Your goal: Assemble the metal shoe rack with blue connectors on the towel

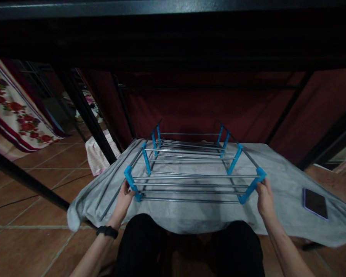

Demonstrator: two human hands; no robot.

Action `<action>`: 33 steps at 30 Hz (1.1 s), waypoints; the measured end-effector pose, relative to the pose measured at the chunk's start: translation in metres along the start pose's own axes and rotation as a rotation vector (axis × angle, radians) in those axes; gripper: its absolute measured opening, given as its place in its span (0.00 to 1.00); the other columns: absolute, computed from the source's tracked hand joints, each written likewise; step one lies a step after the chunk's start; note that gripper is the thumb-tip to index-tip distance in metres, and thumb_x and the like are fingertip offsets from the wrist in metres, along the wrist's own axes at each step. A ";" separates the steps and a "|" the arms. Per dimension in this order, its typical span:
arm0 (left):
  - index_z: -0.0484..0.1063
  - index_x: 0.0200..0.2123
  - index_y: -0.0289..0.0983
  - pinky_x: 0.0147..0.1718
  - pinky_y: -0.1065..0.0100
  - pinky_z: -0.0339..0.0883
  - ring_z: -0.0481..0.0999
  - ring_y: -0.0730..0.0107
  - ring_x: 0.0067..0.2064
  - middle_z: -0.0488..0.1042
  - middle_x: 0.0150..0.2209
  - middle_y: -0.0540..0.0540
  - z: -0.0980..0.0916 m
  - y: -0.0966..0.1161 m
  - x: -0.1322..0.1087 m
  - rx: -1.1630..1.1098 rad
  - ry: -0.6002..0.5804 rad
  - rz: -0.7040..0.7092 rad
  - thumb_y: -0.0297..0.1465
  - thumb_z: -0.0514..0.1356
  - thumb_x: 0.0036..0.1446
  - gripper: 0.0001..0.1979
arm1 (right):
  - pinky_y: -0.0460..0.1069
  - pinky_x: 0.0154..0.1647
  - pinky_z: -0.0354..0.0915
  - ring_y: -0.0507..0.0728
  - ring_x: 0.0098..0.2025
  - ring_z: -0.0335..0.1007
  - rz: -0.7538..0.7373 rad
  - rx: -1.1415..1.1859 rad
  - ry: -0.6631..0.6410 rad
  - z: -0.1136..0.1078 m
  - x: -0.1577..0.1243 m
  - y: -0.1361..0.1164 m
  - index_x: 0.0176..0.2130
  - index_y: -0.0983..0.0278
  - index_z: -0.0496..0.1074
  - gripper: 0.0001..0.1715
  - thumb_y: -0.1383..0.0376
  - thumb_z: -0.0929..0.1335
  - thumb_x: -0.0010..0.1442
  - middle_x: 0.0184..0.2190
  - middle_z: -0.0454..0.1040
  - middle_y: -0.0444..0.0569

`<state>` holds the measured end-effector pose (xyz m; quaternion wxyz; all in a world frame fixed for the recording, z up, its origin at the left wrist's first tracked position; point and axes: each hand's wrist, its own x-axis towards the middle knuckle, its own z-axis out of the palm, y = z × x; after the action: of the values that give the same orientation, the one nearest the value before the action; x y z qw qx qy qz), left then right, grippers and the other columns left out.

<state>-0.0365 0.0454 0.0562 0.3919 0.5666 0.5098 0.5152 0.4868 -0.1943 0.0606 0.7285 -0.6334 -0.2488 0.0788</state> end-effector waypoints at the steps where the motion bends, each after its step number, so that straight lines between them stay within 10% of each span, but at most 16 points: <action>1: 0.68 0.56 0.41 0.66 0.52 0.62 0.67 0.51 0.66 0.72 0.61 0.42 -0.004 0.013 0.003 -0.056 0.019 0.017 0.28 0.63 0.45 0.32 | 0.59 0.62 0.62 0.65 0.61 0.63 -0.010 -0.011 0.019 0.001 0.005 -0.010 0.61 0.59 0.68 0.37 0.50 0.67 0.55 0.56 0.72 0.49; 12: 0.73 0.55 0.40 0.49 0.68 0.74 0.75 0.61 0.59 0.77 0.55 0.42 -0.006 0.109 0.077 -0.272 -0.018 -0.130 0.38 0.67 0.56 0.24 | 0.59 0.64 0.64 0.65 0.61 0.69 -0.028 -0.118 -0.012 0.015 0.049 -0.063 0.57 0.62 0.75 0.34 0.46 0.65 0.60 0.58 0.75 0.55; 17: 0.75 0.50 0.39 0.45 0.65 0.78 0.79 0.60 0.54 0.79 0.53 0.44 0.008 0.120 0.106 -0.239 -0.157 -0.289 0.31 0.68 0.55 0.19 | 0.57 0.55 0.72 0.62 0.48 0.78 0.091 -0.144 -0.048 0.018 0.067 -0.049 0.53 0.63 0.77 0.31 0.50 0.70 0.55 0.50 0.80 0.54; 26: 0.71 0.58 0.45 0.44 0.60 0.80 0.82 0.50 0.51 0.81 0.53 0.42 0.012 0.121 0.100 -0.144 -0.273 -0.344 0.30 0.72 0.40 0.38 | 0.51 0.43 0.77 0.56 0.37 0.78 0.159 0.013 -0.083 0.020 0.067 -0.037 0.50 0.64 0.74 0.28 0.53 0.74 0.54 0.41 0.82 0.53; 33: 0.67 0.63 0.46 0.50 0.61 0.77 0.77 0.52 0.59 0.71 0.64 0.42 0.008 0.130 0.107 0.195 -0.284 -0.260 0.47 0.74 0.37 0.47 | 0.50 0.44 0.77 0.57 0.40 0.79 0.218 0.035 -0.099 0.019 0.063 -0.051 0.50 0.62 0.74 0.27 0.53 0.74 0.55 0.42 0.83 0.53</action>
<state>-0.0115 0.1281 0.2007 0.4661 0.5983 0.5658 0.3235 0.5222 -0.1602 0.1275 0.7136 -0.6390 -0.2127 0.1930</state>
